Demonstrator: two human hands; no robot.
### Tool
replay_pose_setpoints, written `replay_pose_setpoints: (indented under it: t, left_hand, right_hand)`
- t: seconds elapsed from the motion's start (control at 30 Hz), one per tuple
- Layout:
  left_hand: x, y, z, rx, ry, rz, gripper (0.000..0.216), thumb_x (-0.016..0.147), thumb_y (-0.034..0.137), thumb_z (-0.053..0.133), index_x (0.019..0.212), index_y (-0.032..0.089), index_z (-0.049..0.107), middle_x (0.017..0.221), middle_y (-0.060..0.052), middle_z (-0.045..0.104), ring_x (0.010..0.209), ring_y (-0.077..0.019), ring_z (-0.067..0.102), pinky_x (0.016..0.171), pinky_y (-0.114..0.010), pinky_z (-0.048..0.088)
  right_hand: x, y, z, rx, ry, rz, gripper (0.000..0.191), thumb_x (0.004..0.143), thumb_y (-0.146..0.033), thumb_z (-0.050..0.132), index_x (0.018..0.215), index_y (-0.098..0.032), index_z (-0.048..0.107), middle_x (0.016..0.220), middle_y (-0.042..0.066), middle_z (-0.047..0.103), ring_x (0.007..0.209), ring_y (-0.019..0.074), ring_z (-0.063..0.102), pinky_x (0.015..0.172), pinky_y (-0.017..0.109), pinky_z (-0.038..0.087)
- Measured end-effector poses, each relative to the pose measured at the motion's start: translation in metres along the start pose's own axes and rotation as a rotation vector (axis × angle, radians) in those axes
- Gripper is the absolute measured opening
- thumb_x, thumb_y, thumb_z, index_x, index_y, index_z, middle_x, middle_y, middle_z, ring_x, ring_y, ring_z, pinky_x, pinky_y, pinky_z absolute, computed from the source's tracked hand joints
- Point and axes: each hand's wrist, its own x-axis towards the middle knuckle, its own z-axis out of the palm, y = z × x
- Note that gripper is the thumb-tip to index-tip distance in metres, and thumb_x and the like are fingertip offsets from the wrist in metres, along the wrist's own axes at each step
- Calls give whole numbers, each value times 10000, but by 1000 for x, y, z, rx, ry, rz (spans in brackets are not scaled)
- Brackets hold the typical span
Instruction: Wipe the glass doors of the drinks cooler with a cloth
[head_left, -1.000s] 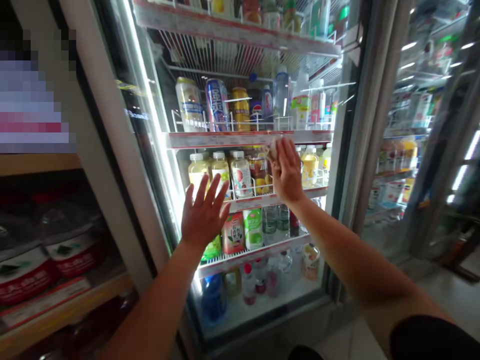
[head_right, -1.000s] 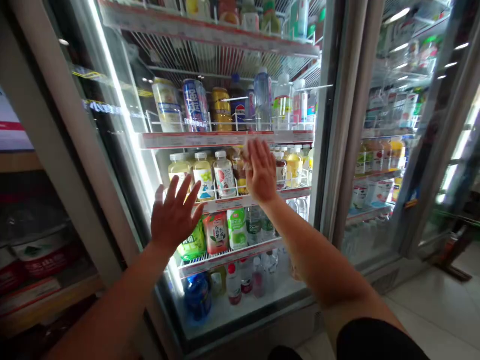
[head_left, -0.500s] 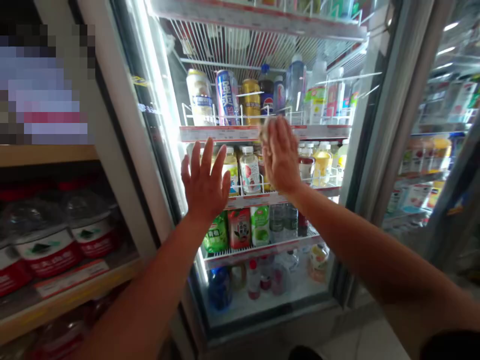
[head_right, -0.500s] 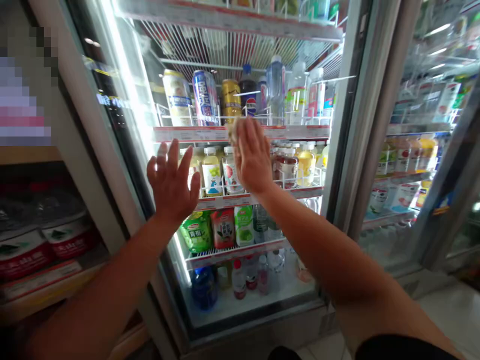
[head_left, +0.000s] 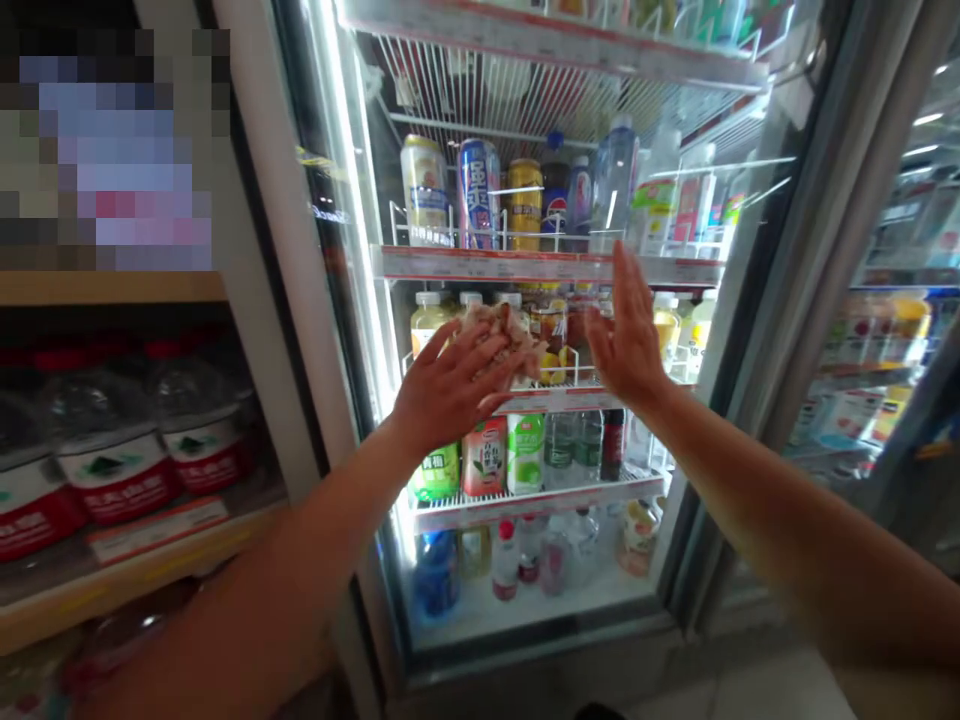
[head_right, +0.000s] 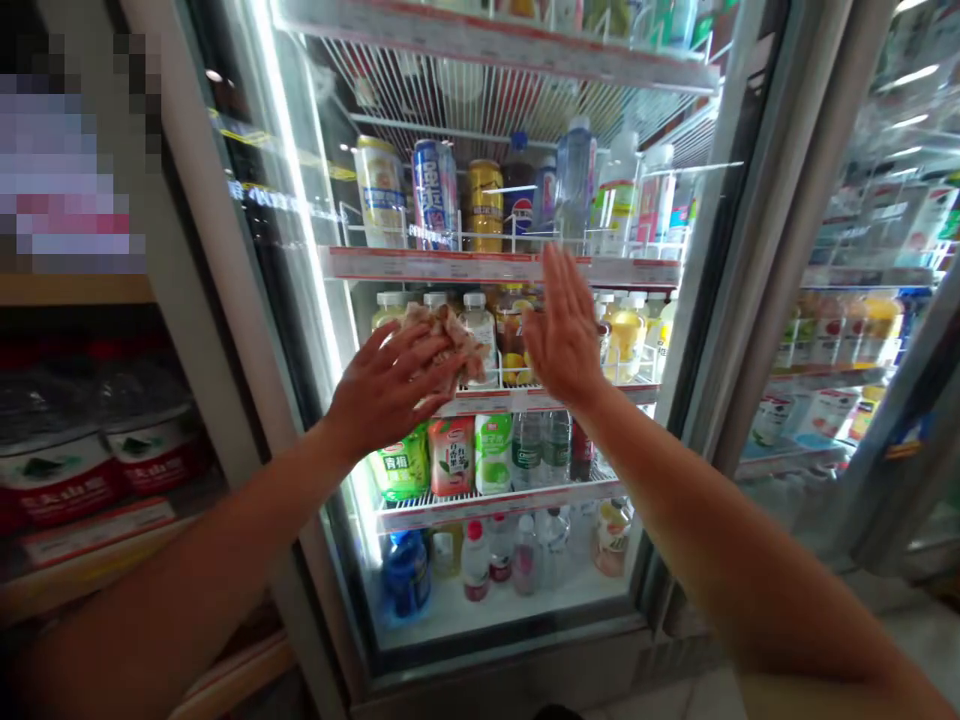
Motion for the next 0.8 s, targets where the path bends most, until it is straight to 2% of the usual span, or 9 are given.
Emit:
replay_pose_setpoints:
  t: [0.1,0.17,0.3,0.4,0.47,0.57,0.63,0.73,0.8]
  left_hand:
    - [9,-4,-9,-21,67,-78,301,927,300,600,1220,230,608,1406,-78,566,1418,-278,422,1186,-491,373]
    - [20,-14,-15,-41,119,-162,226,948,249,554,1157,198,623,1443,-108,530,1421,-280,420,1174,-485,399]
    - [43,-28,-16,-4,230,-370,407,997,190,421,1402,173,460,1522,-125,454,1462,-257,355,1212,-515,349]
    - [47,-12,-2,46,276,-485,472,997,255,439,1461,180,395,1588,-121,354,1526,-309,179,1225,-611,271]
    - [46,3,8,60,212,-393,474,973,283,491,1437,201,436,1599,-101,338,1538,-343,72,1222,-645,238]
    - [51,6,14,74,64,-139,517,960,218,486,1469,260,409,1580,-42,386,1538,-318,97,1232,-587,257]
    - [59,-7,9,107,74,-183,553,964,194,457,1503,265,358,1588,-35,372,1539,-307,100,1234,-572,255]
    - [68,-25,3,166,173,-401,531,972,235,455,1497,218,380,1615,-98,306,1535,-361,63,1215,-625,231]
    - [65,-24,4,159,175,-384,524,966,247,477,1484,224,402,1612,-103,309,1533,-372,65,1212,-633,221]
  right_hand:
    - [-19,41,2,-288,6,29,682,1007,-385,348,1589,-288,5,1670,47,147,1541,279,118,1231,592,151]
    - [-31,54,7,-362,18,14,675,1011,-393,364,1588,-291,28,1661,51,182,1540,269,131,1229,574,175]
    - [-42,53,15,-374,93,-5,669,1011,-360,384,1586,-299,48,1644,40,234,1531,252,176,1232,537,202]
    - [-44,50,15,-359,120,10,667,1005,-334,398,1583,-317,65,1637,25,257,1523,253,207,1232,523,212]
    - [-44,49,14,-348,134,14,672,999,-318,411,1582,-323,77,1631,23,272,1518,255,226,1229,521,225]
    - [-46,50,14,-339,153,-3,681,992,-304,433,1582,-323,94,1619,27,304,1509,251,254,1224,512,245]
    - [-46,50,15,-335,169,-15,681,990,-295,442,1581,-323,107,1609,30,325,1505,245,265,1224,506,251]
    - [-46,50,15,-334,185,-17,672,988,-284,442,1580,-318,125,1603,37,336,1504,244,269,1222,509,258]
    - [-47,50,15,-339,179,-7,662,988,-284,437,1579,-315,138,1602,38,338,1503,247,270,1219,515,264]
